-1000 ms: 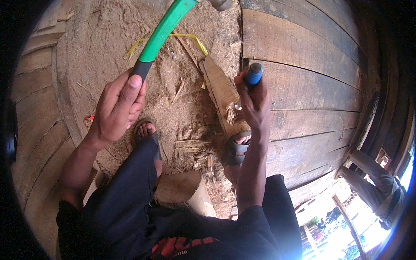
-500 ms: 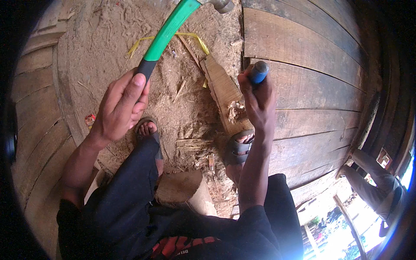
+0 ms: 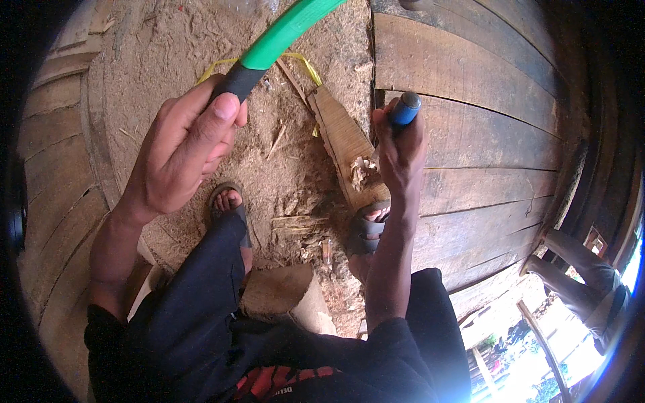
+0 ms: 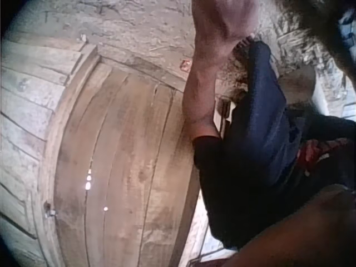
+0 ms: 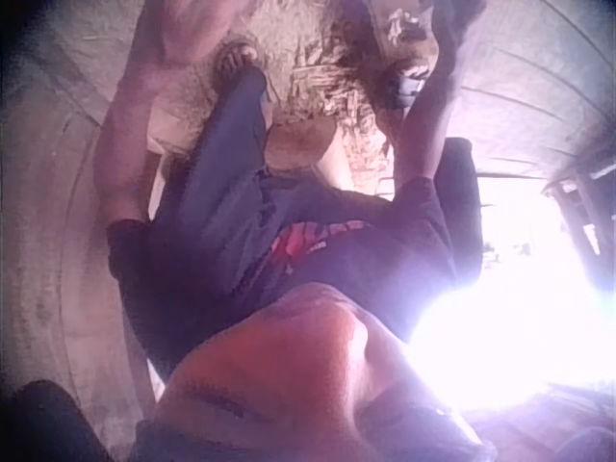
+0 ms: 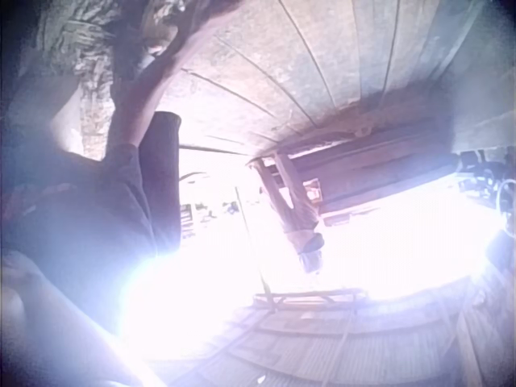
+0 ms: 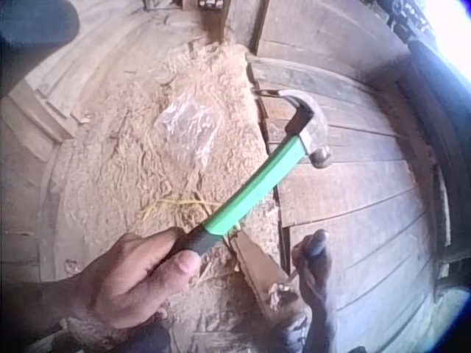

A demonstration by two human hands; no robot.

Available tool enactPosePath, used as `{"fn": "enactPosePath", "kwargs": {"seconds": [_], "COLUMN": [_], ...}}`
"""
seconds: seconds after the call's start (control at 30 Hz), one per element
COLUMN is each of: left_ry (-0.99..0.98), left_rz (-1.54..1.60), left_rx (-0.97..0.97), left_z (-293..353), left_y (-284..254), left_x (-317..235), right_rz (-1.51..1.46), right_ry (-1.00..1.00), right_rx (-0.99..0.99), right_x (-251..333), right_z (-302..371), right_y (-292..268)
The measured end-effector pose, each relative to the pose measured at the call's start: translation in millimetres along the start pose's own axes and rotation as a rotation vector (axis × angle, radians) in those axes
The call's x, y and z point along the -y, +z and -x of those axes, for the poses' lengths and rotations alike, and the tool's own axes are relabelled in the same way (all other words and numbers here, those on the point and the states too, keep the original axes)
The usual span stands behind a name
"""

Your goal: The person sits on a wooden floor and uses a hammer and chisel to carve a small piece of wood. They repeatedly strike the chisel to remove wood shavings and shape the material.

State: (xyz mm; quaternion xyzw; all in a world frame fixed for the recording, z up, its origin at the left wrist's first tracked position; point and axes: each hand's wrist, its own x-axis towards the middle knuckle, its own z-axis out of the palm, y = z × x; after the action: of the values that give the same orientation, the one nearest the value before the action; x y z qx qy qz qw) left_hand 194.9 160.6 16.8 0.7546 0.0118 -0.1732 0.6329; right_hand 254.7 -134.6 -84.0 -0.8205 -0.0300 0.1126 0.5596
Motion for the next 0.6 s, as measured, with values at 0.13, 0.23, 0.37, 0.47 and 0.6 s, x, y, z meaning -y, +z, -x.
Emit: {"fn": "enactPosePath", "kwargs": {"seconds": [0.13, 0.23, 0.37, 0.47, 0.6], "left_ry": [-0.021, -0.059, -0.077, -0.067, 0.011], "left_rz": [0.021, 0.033, 0.036, 0.035, 0.043], "left_rx": [-0.004, 0.005, 0.005, -0.004, -0.006], "left_z": [1.5, 2.5, 0.9, -1.4, -5.6], "left_y": [1.9, 1.2, 0.4, 1.0, 0.5], "left_x": [-1.2, 0.6, 3.2, 2.1, -1.3], "right_rz": [-0.054, -0.1, -0.098, -0.088, -0.066], "right_ry": [-0.024, -0.042, -0.025, -0.022, -0.024], "right_rx": [-0.023, -0.014, -0.04, -0.017, -0.005], "right_x": [-0.6, -1.7, -3.9, -1.5, 2.2], "right_z": [3.4, 3.3, 3.7, 3.3, 6.8], "right_y": [1.5, 0.5, 1.5, 0.4, 2.5]}}
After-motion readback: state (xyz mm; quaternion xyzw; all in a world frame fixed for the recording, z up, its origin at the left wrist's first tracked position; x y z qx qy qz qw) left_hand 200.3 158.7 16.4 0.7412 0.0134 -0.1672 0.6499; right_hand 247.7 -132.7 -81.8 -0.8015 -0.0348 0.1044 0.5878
